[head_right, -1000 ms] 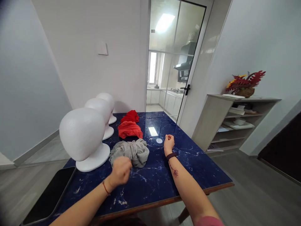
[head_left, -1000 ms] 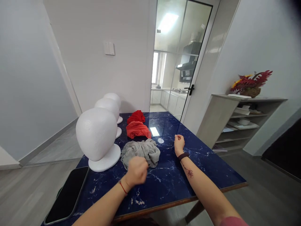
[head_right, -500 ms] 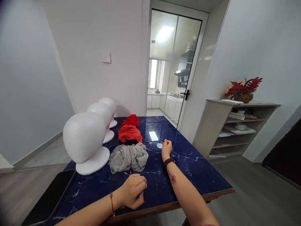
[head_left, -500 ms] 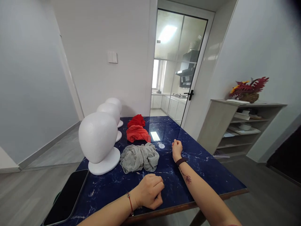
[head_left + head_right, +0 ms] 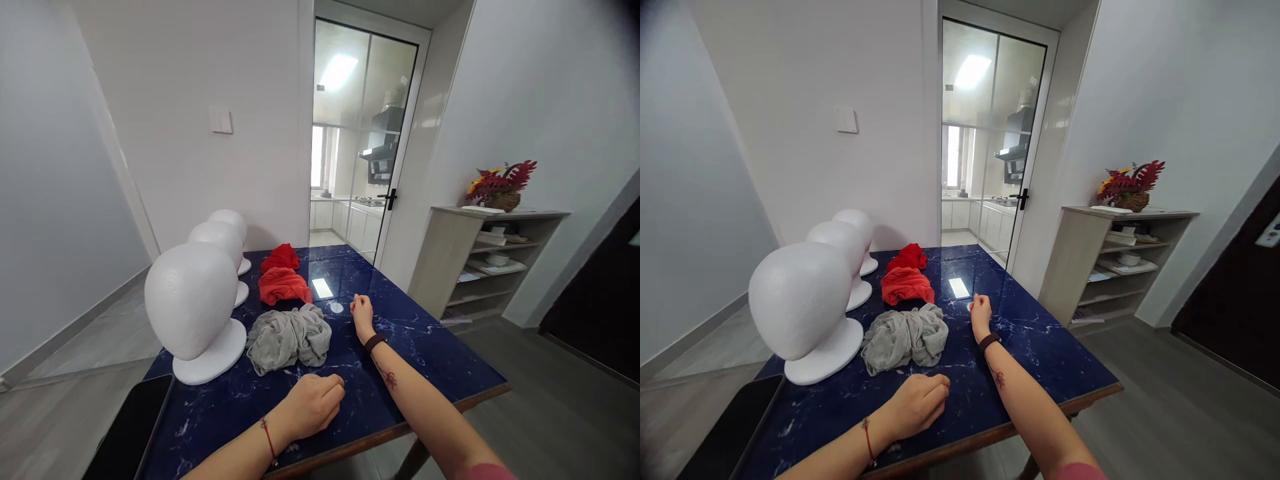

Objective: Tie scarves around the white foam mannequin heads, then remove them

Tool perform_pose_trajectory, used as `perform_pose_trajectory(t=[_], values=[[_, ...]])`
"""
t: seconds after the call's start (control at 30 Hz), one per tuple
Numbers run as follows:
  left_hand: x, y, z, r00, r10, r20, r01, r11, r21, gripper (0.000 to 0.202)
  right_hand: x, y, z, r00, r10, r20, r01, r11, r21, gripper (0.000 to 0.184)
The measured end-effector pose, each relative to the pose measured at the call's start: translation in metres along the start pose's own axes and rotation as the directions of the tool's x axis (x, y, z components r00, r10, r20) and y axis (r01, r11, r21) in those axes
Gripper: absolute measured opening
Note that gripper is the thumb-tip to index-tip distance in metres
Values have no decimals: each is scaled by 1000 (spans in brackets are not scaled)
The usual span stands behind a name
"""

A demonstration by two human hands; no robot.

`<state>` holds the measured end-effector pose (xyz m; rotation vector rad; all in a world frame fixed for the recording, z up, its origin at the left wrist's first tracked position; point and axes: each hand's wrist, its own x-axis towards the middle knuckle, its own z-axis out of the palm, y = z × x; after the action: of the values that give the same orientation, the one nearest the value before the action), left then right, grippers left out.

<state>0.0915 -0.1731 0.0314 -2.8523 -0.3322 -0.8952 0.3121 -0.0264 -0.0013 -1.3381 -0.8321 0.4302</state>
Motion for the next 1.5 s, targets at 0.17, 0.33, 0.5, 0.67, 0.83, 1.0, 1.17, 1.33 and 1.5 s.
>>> perform_pose_trajectory(t=[0.17,0.33,0.5,0.67,0.83,1.0,1.17,1.33,1.5], values=[[2,0,-3,1000,17,9,-17,1000,11,19,-1,-4,1,994,105,-9,-104,992,75,22],[2,-1,-4,1000,18,12,-18,999,26,23,-4,-10,3,990,135,39,-139,982,129,16],[1,-2,-2,999,17,27,-17,1000,5,21,-8,-15,3,988,128,84,-141,975,169,13],[0,-1,-2,998,12,60,-12,1000,7,17,-10,-20,3,982,85,166,-120,970,210,14],[1,0,-4,998,18,64,-21,998,54,18,-16,-26,4,965,14,261,-72,974,214,20],[1,2,-4,998,-22,66,21,1000,12,11,-24,-33,3,943,-50,328,-6,986,169,27],[-3,2,2,997,-65,40,64,998,20,25,-32,-40,3,936,-83,343,58,995,83,42],[-8,-2,14,999,-33,-3,33,998,52,37,-44,-44,5,903,-288,319,337,935,-109,51],[-12,-4,20,999,-30,15,29,998,51,31,-63,-54,6,651,-467,598,658,741,-137,38]])
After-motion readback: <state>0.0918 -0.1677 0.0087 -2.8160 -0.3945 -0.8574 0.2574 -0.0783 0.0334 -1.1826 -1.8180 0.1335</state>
